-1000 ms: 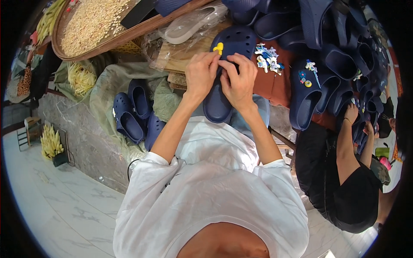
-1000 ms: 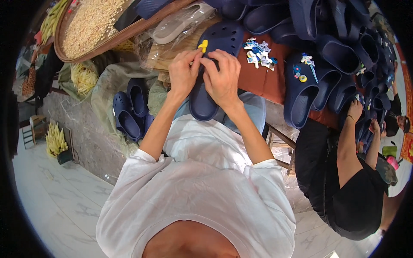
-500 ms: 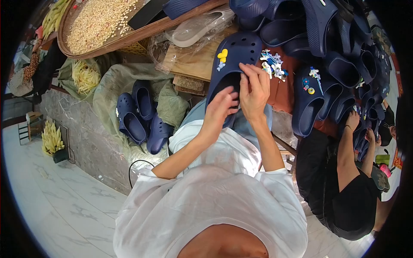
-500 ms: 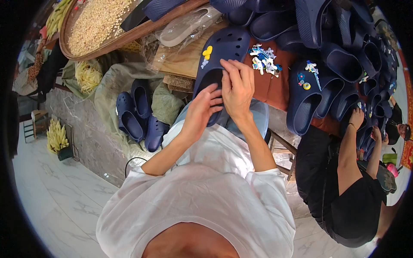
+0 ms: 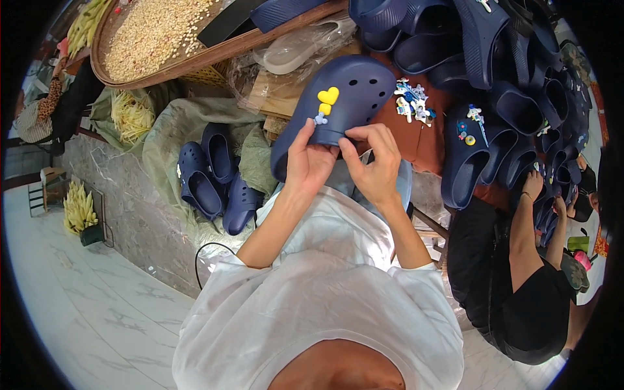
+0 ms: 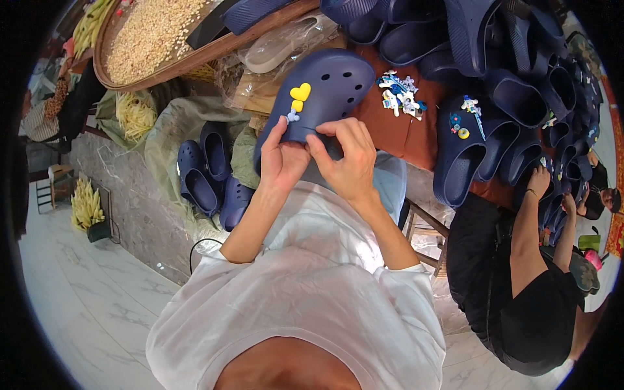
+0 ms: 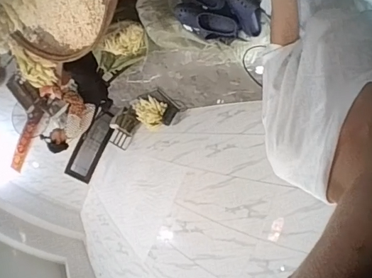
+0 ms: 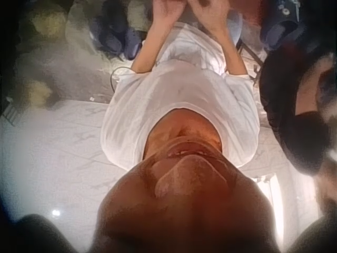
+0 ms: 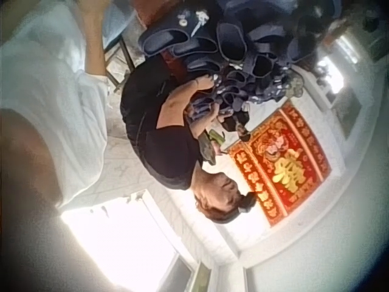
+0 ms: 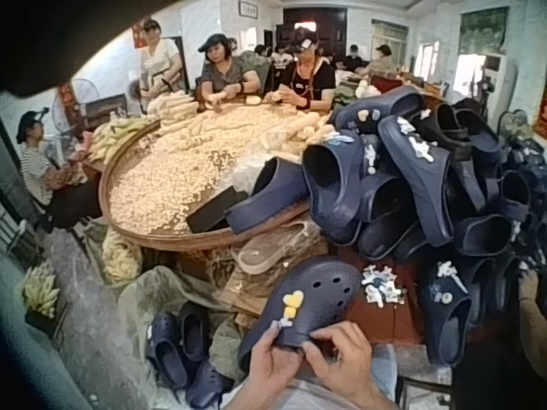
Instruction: Attaching decorative charms to the holes of rubber clogs.
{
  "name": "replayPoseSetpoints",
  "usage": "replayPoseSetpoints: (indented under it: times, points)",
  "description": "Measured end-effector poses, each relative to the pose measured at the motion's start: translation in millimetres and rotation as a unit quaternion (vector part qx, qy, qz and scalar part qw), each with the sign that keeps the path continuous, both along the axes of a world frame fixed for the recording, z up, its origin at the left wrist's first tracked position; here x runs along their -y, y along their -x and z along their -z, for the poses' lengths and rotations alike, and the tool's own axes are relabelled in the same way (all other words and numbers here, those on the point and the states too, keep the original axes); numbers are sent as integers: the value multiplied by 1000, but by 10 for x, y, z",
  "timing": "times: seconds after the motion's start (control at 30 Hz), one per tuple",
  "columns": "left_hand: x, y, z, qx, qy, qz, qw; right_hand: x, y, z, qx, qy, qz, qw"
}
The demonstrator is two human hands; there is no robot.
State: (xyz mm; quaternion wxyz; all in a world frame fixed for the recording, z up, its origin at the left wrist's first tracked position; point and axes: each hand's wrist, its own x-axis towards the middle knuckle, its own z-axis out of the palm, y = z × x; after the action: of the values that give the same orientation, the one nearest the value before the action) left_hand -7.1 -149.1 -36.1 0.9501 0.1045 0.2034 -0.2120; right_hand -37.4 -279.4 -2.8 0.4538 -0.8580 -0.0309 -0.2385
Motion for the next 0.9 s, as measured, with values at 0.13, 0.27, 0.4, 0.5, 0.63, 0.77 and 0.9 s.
replayPoseSetpoints:
  times: [0.13,0.27,0.4,0.5,0.63,0.77,0.9]
  points:
    - [34,163,42,104,-140,0,985,-87,-118,-73,-63,-14,-7,998]
    - [101,246,-49,109,-179,-47,977,-131,-161,-77,-97,4,13,995]
    - [89,308,-2,115,-189,-50,974,-118,-164,-43,-112,39,19,993]
    - [115,299,9,131,-228,-37,964,-64,-180,29,-133,35,5,991]
    - [150,293,-8,131,-239,-41,961,-7,-153,108,-113,59,-19,992]
    - [166,293,-32,136,-261,-49,954,-35,-156,159,-68,94,-4,993]
    - [192,295,13,136,-283,-50,948,-48,-183,235,-20,144,20,989]
